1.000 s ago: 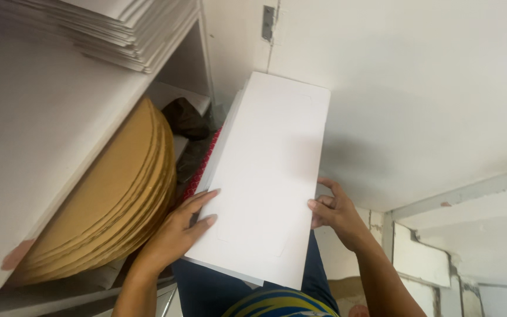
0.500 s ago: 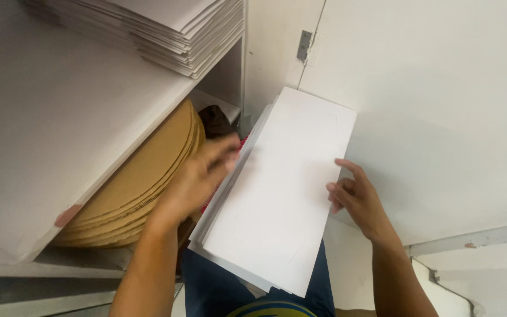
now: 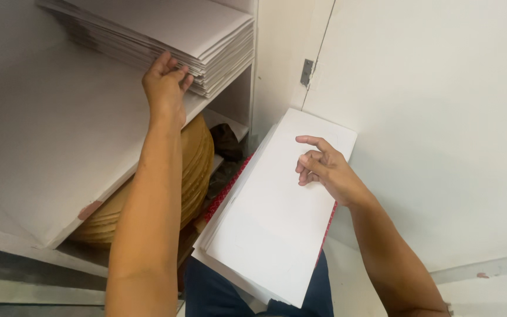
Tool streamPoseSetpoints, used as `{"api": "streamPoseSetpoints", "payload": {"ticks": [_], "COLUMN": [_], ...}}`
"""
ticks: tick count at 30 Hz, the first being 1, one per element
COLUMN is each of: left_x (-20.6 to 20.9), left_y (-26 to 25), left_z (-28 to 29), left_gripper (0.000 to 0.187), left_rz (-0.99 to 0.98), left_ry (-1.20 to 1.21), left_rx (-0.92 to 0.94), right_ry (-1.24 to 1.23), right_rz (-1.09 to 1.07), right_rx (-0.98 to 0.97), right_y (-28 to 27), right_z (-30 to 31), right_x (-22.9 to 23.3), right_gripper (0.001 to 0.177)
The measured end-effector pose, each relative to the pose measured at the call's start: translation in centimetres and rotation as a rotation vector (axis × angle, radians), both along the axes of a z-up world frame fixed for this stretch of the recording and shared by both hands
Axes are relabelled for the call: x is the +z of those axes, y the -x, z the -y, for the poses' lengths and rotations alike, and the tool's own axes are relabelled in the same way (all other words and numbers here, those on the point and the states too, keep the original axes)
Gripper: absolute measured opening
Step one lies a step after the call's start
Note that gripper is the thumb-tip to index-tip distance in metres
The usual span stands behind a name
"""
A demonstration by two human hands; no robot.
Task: The person takes white rectangular sheets one by one from a stack on a shelf and places them onto another stack on their lap.
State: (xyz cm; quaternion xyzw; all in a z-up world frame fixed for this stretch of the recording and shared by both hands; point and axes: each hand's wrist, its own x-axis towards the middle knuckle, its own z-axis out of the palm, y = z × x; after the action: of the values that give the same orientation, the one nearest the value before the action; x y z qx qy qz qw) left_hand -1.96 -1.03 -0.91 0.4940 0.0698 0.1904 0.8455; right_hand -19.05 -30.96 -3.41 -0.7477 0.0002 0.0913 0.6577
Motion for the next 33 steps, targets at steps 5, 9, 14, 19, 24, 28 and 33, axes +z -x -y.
{"api": "streamPoseSetpoints", "payload": {"ticks": [5, 9, 14, 19, 24, 28, 33], "left_x": [-0.8, -1.1, -0.2, 0.9, 3.1, 4.1, 2.4], "left_y": [-2.5, -3.2, -2.9, -2.4, -1.9, -2.4, -5.8], "left_z": [-0.4, -0.2, 0.0, 0.3, 0.7, 1.0, 0.6], "left_gripper": [0.059, 0.064, 0.059, 0.058, 0.056, 0.054, 0.039], "left_rz": [-0.027, -0.011, -0.055, -0.105, -0.100, -0.059, 0.135], "left_ry": [-0.099, -0.151, -0.242, -0.283, -0.218, -0.198, -0.068], "left_rx": [0.016, 0.012, 0.042, 0.044, 0.041, 0.055, 0.070], "right_ry": [-0.022, -0.048, -0.013, -0.029, -0.015, -0.010, -0.058], "right_rz": [0.007, 0.003, -0.014, -0.009, -0.003, 0.008, -0.006], "right_rx": [0.018, 0.033, 0.023, 0.032, 0.048, 0.049, 0.071], "right_y": [-0.6, -0.6, -0.3, -0.5, -0.6, -0.6, -0.9], "right_z": [0.3, 0.5, 0.4, 0.6, 0.7, 0.7, 1.5], "right_x": [0.0, 0.0, 0.3, 0.0, 0.0, -0.1, -1.3], "right_gripper": [0.052, 0.053, 0.052, 0.050, 0.052, 0.051, 0.052]}}
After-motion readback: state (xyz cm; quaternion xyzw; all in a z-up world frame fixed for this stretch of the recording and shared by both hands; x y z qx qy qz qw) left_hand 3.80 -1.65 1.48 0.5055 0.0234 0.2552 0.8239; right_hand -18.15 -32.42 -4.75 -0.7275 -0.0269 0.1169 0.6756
